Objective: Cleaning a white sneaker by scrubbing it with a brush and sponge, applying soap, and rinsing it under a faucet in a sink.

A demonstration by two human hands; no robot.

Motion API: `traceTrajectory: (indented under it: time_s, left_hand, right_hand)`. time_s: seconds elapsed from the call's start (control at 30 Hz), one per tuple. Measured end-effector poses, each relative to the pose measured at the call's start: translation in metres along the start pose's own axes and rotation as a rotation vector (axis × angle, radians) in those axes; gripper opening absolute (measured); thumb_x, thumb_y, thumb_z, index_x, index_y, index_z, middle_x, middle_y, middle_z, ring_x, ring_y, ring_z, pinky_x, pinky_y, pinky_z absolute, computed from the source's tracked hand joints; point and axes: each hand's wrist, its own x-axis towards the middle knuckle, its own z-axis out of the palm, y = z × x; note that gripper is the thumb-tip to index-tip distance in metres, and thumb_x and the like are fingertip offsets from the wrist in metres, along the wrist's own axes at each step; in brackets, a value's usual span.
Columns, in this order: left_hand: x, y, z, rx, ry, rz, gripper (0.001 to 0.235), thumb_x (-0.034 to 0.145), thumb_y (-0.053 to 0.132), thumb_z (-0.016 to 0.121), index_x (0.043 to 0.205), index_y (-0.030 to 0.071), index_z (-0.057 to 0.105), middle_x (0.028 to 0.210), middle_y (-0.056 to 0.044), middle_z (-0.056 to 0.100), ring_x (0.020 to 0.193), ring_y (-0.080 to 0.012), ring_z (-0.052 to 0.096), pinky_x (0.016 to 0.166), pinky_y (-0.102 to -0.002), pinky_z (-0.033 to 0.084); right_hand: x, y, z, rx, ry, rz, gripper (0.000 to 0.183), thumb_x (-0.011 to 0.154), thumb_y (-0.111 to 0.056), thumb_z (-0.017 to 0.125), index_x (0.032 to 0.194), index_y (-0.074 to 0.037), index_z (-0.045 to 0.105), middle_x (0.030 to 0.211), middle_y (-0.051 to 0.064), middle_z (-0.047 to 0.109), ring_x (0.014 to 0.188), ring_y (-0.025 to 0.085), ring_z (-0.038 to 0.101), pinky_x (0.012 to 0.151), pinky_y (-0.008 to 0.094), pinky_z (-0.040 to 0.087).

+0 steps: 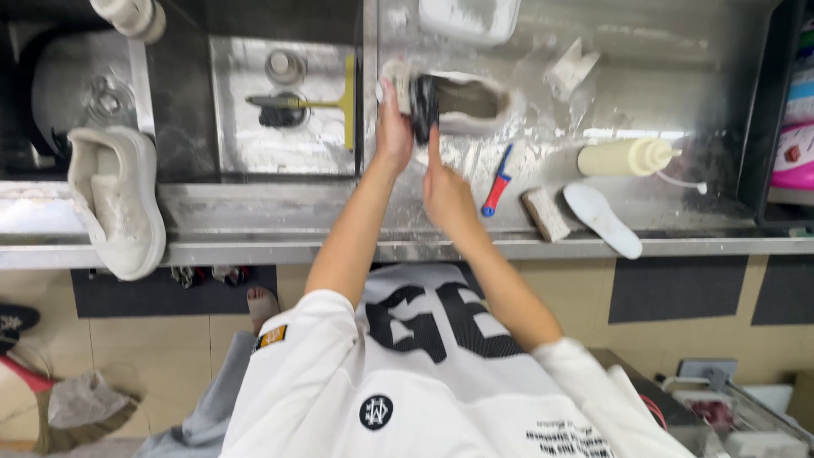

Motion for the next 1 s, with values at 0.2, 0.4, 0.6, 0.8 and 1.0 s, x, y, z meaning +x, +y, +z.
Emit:
traceTrajectory:
  time_s: [0.2, 0.4, 0.6, 0.8, 1.0]
  left_hand:
    - [-0.03, 0.041, 0.032, 0.166, -0.085, -0.031, 0.105, 0.119, 0.081, 0.049, 0.181, -0.003, 0.046, 0.185, -0.031, 0.047, 0.174, -0.0472, 0.041, 0.147, -0.062, 0.032]
    - [0.034, -0.044, -0.042, 0.221, -0.02, -0.07, 0.105, 0.121, 0.082, 0.051, 0.18, -0.004, 0.047, 0.183, -0.029, 0.051, 0.172, -0.0425, 0.044, 0.149, -0.054, 0.031]
    - [0.002, 0.035, -0.009, 0.068, -0.139, -0.113, 0.102, 0.122, 0.087, 0.027, 0.192, 0.014, 0.024, 0.194, -0.023, 0.034, 0.178, -0.0433, 0.035, 0.151, -0.06, 0.021]
    - [-0.026, 0.044, 0.022, 0.192, -0.08, -0.065, 0.105, 0.121, 0.08, 0.044, 0.186, -0.002, 0.036, 0.19, -0.03, 0.039, 0.176, -0.0436, 0.037, 0.149, -0.057, 0.029]
    - [0.016, 0.01, -0.007, 0.191, -0.036, -0.164, 0.115, 0.113, 0.092, 0.046, 0.178, -0.003, 0.052, 0.175, -0.032, 0.059, 0.167, -0.0428, 0.052, 0.148, -0.055, 0.033]
  right_hand:
    - [0.052, 0.006, -0.003, -0.031, 0.1, -0.008, 0.081, 0.125, -0.005, 0.048, 0.193, -0.011, 0.007, 0.112, 0.034, 0.084, 0.112, 0.056, 0.085, 0.103, 0.072, 0.066]
    - [0.063, 0.005, 0.003, -0.051, 0.094, -0.026, 0.085, 0.121, -0.006, 0.052, 0.192, -0.009, 0.006, 0.12, 0.041, 0.081, 0.119, 0.061, 0.082, 0.1, 0.075, 0.065]
    - [0.032, 0.017, -0.041, 0.166, 0.188, -0.039, 0.071, 0.123, 0.0, 0.044, 0.191, -0.008, 0.025, 0.145, 0.05, 0.072, 0.133, 0.063, 0.076, 0.11, 0.074, 0.063]
    - [0.047, -0.008, -0.005, 0.049, 0.089, -0.04, 0.082, 0.122, -0.003, 0.051, 0.193, -0.008, 0.01, 0.123, 0.045, 0.08, 0.117, 0.063, 0.081, 0.098, 0.075, 0.063]
    - [0.006, -0.036, -0.012, 0.027, -0.031, 0.001, 0.077, 0.124, -0.01, 0.044, 0.192, -0.004, 0.01, 0.126, 0.044, 0.08, 0.119, 0.059, 0.083, 0.101, 0.07, 0.065]
